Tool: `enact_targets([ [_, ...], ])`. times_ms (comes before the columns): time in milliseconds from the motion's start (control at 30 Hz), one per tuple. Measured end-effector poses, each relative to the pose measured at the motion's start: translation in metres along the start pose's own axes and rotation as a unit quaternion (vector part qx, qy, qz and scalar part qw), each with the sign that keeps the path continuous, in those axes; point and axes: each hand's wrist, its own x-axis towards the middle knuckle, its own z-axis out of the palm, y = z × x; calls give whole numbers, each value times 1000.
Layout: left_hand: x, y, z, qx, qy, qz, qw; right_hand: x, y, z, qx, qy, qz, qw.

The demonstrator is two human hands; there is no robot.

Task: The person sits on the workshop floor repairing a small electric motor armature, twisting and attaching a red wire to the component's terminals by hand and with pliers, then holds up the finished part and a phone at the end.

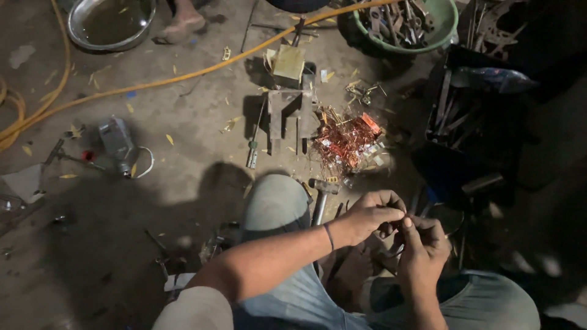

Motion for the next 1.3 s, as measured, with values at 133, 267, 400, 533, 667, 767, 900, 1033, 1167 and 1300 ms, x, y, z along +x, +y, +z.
enact_targets([
  [133,1,0,0,29,-8,17,999,0,1,1,55,-6,40,998],
  [267,2,-3,-1,15,-1,5,1000,-2,6,-2,33,4,49,998],
  [400,0,-1,-2,16,6,3,1000,-1,13,0,61,3,23,998],
  [533,-2,-1,-2,2,7,2,1000,0,18,0,104,-2,66,992],
  [667,0,-4,-1,46,27,20,998,1,18,0,110,5,92,990],
  [767,3,-4,-2,102,39,39,993,2,17,2,93,13,90,991],
  [900,0,-6,-1,132,51,22,990,-1,16,1,114,9,87,990],
  [1033,-3,-6,-1,130,30,29,991,-3,16,0,137,15,89,986],
  [1167,-7,-3,2,144,17,52,988,-7,8,0,115,18,84,990],
  [1300,-13,4,3,113,21,1,993,-8,4,3,141,18,116,983],
])
